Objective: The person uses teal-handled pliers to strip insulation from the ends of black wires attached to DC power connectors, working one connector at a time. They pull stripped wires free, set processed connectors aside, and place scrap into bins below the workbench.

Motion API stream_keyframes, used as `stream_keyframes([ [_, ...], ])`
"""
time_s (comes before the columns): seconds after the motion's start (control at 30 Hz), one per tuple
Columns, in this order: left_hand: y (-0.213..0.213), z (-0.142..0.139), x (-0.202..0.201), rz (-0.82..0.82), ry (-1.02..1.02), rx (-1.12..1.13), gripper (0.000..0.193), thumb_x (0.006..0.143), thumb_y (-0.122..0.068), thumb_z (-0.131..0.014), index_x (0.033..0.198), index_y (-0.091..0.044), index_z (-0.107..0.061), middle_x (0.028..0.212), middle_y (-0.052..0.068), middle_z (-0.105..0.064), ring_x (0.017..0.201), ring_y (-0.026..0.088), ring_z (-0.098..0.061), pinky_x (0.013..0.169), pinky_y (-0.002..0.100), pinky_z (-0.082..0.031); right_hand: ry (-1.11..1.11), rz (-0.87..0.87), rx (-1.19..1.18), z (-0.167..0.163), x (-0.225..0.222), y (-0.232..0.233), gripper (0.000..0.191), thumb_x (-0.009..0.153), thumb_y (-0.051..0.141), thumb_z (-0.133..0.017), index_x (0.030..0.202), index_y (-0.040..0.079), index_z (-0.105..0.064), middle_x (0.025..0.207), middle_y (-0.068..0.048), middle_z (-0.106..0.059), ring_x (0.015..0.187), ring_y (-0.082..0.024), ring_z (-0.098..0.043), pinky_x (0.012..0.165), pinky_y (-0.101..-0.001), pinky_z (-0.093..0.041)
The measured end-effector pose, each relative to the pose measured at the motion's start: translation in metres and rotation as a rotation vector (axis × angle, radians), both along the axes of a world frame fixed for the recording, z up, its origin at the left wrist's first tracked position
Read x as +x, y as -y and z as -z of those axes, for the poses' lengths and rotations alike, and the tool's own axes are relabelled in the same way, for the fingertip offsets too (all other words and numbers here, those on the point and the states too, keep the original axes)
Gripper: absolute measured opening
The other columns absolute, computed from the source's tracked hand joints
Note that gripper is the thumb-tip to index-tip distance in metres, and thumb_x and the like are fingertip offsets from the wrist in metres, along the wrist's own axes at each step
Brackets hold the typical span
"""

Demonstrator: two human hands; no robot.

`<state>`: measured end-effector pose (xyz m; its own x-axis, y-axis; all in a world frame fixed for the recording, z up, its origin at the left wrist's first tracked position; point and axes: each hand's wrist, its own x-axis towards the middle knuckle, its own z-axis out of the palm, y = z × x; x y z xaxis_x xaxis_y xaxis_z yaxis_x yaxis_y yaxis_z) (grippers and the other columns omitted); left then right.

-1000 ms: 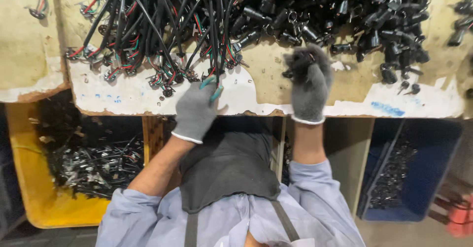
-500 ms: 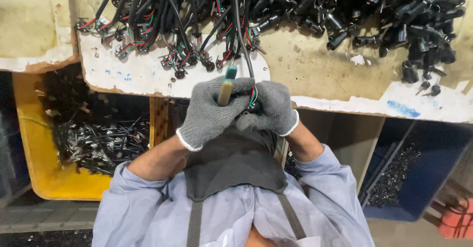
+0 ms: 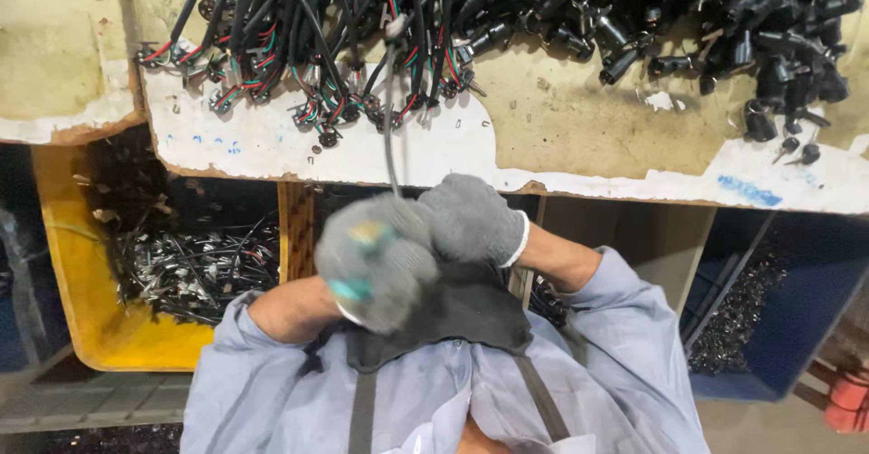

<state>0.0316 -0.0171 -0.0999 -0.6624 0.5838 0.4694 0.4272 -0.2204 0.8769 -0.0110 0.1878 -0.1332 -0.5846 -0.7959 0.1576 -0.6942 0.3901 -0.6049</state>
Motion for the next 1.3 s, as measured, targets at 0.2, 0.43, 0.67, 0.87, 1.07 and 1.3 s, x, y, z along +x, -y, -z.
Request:
stream_keyframes([
  [0.2,-0.029,-0.034,-0.006,0.022,-0.119,-0.153,0.018,0.092,-0.025,-0.079,0.106,-0.013,-0.075,0.091,0.008,-0.065,0.071,0.024,-0.065,0.06,0.038,-0.051,0.085,-0.245,0.132,-0.01,-0.001,0.007,0.022,0.083,0.035,-0.07,0.09,0.015,-0.064,0.078,-0.01,-0.063,0.077,-0.035,-0.063,0.07,-0.0498,-0.049],
  [0.43,-0.021,0.018,-0.097,-0.671,-0.132,-1.251,0.024,0.086,-0.036,-0.079,0.094,-0.013,-0.075,0.089,0.013,-0.065,0.076,0.03,-0.068,0.058,0.043,-0.054,0.082,0.134,0.111,-0.019,-0.027,-0.038,0.036,0.089,0.033,-0.071,0.113,0.006,-0.067,0.104,-0.016,-0.069,0.099,-0.038,-0.066,0.089,-0.0491,-0.052],
  [0.67,-0.032,0.042,-0.068,-0.776,-0.243,-1.071,0.016,0.086,-0.016,-0.068,0.1,-0.013,-0.075,0.103,0.011,-0.067,0.088,0.032,-0.069,0.064,0.043,-0.055,-0.418,0.764,0.434,0.011,-0.115,-0.12,0.036,0.085,0.018,-0.086,0.115,0.006,-0.07,0.107,-0.015,-0.066,0.098,-0.035,-0.061,0.08,-0.0463,-0.047],
  [0.87,-0.015,0.046,-0.08,-0.639,0.003,-1.028,0.016,0.091,-0.023,-0.072,0.105,-0.017,-0.078,0.094,0.013,-0.067,0.08,0.035,-0.069,0.064,0.048,-0.053,-0.249,0.89,-0.182,0.003,-0.095,-0.111,0.029,0.086,0.003,-0.078,0.109,0.006,-0.063,0.109,-0.009,-0.064,0.099,-0.025,-0.063,0.088,-0.0416,-0.053],
  [1.07,-0.014,0.029,-0.087,-0.615,0.131,-0.92,0.03,0.08,-0.03,-0.082,0.105,-0.015,-0.079,0.083,0.015,-0.069,0.073,0.034,-0.068,0.064,0.046,-0.054,-0.07,0.827,-0.703,0.011,-0.039,-0.053,0.031,0.1,-0.005,-0.067,0.125,0.003,-0.051,0.109,-0.01,-0.06,0.096,-0.022,-0.064,0.094,-0.0374,-0.063],
  [1.3,-0.008,-0.038,-0.069,-0.346,1.141,-0.298,0.041,0.084,-0.01,-0.077,0.124,-0.003,-0.075,0.09,0.007,-0.078,0.068,0.014,-0.069,0.064,0.029,-0.057,0.092,0.447,-0.198,-0.012,-0.015,-0.032,0.025,0.08,0.018,-0.082,0.096,0.008,-0.065,0.078,-0.011,-0.062,0.071,-0.035,-0.065,0.067,-0.0446,-0.051],
])
